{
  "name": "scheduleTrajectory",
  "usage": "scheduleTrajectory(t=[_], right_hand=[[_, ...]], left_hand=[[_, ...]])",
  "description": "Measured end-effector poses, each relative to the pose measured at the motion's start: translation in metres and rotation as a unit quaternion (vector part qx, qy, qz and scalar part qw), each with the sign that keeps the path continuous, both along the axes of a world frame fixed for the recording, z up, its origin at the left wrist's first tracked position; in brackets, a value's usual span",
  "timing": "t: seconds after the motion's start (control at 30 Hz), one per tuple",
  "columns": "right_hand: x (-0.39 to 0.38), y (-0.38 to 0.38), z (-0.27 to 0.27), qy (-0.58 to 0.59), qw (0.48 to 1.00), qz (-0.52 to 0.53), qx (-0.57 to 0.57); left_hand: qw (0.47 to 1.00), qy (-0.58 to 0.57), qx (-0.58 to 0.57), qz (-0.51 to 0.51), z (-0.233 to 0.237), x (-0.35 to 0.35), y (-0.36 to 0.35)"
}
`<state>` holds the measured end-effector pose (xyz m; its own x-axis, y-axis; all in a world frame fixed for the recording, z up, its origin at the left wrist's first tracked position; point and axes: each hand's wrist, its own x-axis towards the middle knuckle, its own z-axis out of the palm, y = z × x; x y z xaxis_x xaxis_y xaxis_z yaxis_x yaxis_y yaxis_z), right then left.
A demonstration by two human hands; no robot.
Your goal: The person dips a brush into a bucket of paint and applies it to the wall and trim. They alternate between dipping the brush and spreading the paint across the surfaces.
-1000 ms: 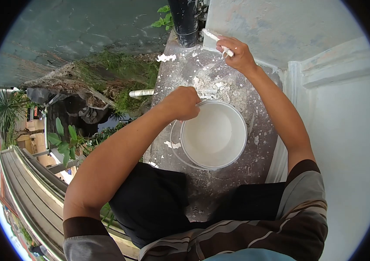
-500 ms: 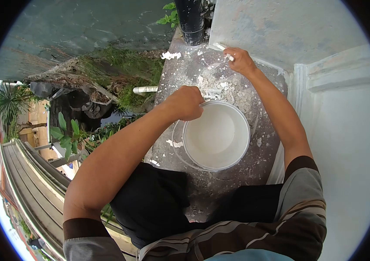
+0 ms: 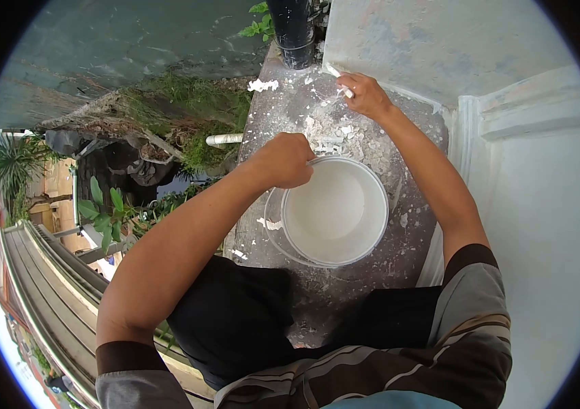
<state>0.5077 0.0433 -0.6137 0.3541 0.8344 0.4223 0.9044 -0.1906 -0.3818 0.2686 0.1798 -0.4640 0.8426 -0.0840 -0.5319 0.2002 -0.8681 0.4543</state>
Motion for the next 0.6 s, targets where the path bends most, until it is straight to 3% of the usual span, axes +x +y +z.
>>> scheduleTrajectory(t=[0.1,0.2,0.3,0.43,0.6], right_hand=[[-0.004,0.011,-0.003,-0.071,0.992,0.073,0.069],[0.016,0.013,-0.017,-0.058,0.997,0.044,-0.013],[0.01,0.013,0.007,-0.004,0.99,-0.02,-0.14],[0.001,-0.013,0.027,-0.029,0.994,-0.057,-0.088],[-0.031,-0.077,0.121,-0.06,0.997,-0.037,0.018]], left_hand=[[1.0,0.008,-0.003,-0.004,-0.002,0.002,-0.003],[1.0,0.009,-0.011,0.01,-0.005,0.0,0.003],[1.0,-0.001,-0.01,0.002,-0.005,0.0,0.0],[1.0,-0.017,0.017,-0.013,-0.002,-0.006,0.001],[0.999,-0.046,-0.019,0.009,-0.007,-0.007,-0.001]])
